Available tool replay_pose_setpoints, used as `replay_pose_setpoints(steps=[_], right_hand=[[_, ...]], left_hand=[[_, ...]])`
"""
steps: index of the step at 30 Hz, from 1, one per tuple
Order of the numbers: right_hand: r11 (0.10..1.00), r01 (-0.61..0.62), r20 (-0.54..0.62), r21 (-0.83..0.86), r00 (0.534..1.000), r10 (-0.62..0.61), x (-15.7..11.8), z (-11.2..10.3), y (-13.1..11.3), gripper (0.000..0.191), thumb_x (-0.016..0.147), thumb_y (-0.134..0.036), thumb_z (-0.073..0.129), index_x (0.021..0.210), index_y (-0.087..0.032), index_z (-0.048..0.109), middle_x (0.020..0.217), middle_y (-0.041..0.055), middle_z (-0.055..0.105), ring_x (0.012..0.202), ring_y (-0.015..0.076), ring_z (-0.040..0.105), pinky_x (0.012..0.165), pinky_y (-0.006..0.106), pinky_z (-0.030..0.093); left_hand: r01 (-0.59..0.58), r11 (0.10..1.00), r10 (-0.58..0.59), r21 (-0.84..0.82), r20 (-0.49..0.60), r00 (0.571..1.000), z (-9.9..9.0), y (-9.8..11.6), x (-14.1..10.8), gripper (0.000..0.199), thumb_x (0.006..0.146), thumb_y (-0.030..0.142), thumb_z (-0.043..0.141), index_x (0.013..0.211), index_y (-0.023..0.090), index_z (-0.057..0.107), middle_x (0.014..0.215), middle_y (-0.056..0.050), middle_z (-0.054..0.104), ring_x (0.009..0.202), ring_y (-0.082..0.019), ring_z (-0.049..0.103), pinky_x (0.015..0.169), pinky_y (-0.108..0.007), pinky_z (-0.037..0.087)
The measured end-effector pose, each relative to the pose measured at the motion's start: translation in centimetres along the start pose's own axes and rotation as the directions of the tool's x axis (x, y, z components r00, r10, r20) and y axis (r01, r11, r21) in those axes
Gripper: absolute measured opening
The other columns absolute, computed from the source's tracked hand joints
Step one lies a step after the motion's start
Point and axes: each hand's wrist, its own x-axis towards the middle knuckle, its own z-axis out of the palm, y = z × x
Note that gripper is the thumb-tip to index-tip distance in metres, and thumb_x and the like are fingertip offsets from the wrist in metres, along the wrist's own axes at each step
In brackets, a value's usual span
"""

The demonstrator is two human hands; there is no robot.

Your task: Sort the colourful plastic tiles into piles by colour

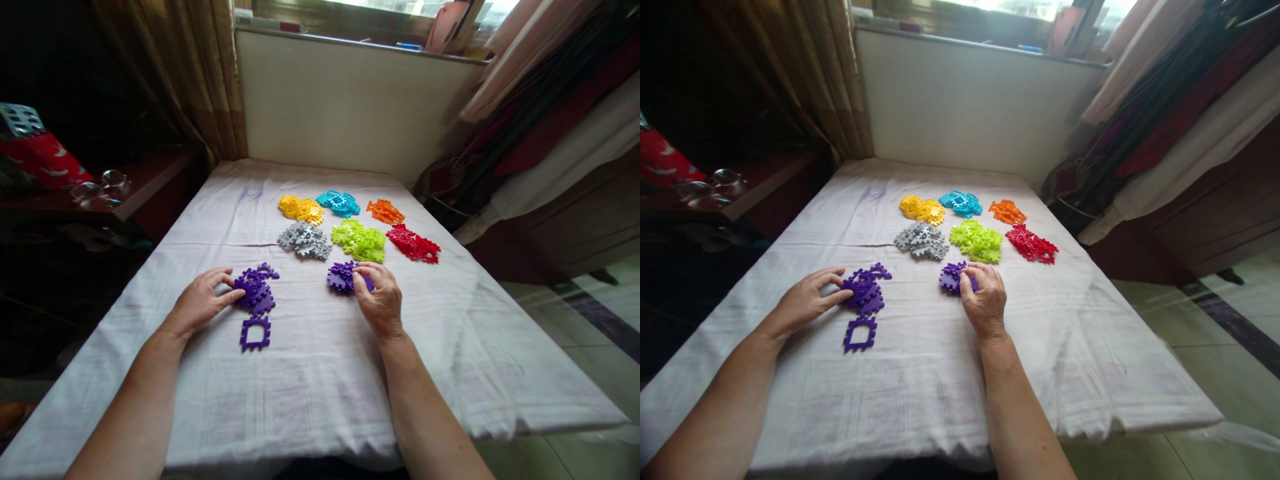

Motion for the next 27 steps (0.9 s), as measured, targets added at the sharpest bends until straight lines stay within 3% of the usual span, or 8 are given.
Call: replay_pose_setpoints(steps=[7,12,17,22,27], right_hand=[[1.0,0.011,0.039,0.025,0.999,-0.012,-0.3,0.5,-0.6,0.018,0.089,-0.03,0.055,0.083,-0.023,0.07,0.098,0.0076,0.073,0.097,0.0223,0.066,0.093,0.04,0.051],[0.998,0.035,0.016,0.057,0.999,-0.036,-0.4,0.6,-1.1,0.017,0.088,-0.028,0.055,0.084,-0.023,0.07,0.096,0.0077,0.074,0.095,0.0225,0.067,0.093,0.041,0.052],[0.99,0.041,0.09,0.136,0.994,-0.054,-0.9,1.1,-2.7,0.018,0.089,-0.027,0.053,0.092,-0.023,0.07,0.096,0.0069,0.075,0.094,0.0216,0.068,0.091,0.039,0.053],[0.952,0.109,0.221,0.285,0.959,-0.176,-1.8,2.1,-4.7,0.022,0.091,-0.03,0.057,0.106,-0.022,0.069,0.09,0.0054,0.075,0.083,0.0178,0.07,0.082,0.032,0.056],[0.921,0.121,0.269,0.371,0.935,-0.231,-2.5,3.2,-5.6,0.025,0.09,-0.031,0.062,0.112,-0.021,0.068,0.093,0.0057,0.076,0.077,0.0154,0.068,0.077,0.028,0.055]], left_hand=[[0.05,0.999,-0.052,-0.021,-0.109,0.993,0.1,-0.1,-0.1,0.062,0.061,0.086,0.056,0.067,0.025,0.068,0.117,-0.011,0.071,0.11,-0.032,0.065,0.106,-0.047,0.044],[0.147,0.966,-0.178,-0.214,-0.131,0.975,-0.8,0.7,-0.3,0.061,0.059,0.082,0.063,0.072,0.023,0.065,0.117,-0.012,0.071,0.107,-0.031,0.066,0.103,-0.047,0.046],[0.142,0.867,-0.259,-0.478,-0.188,0.947,-1.2,2.5,-0.5,0.06,0.058,0.075,0.072,0.081,0.02,0.068,0.081,-0.005,0.071,0.075,-0.021,0.066,0.076,-0.035,0.056],[0.067,0.794,-0.162,-0.604,-0.105,0.981,1.3,6.1,-1.0,0.056,0.059,0.069,0.076,0.08,0.017,0.068,0.072,-0.003,0.067,0.063,-0.016,0.06,0.061,-0.029,0.054],[-0.02,0.804,-0.013,-0.594,-0.052,0.999,3.7,7.8,-1.7,0.045,0.072,0.06,0.072,0.085,0.017,0.07,0.08,-0.004,0.07,0.072,-0.017,0.064,0.068,-0.03,0.057]])
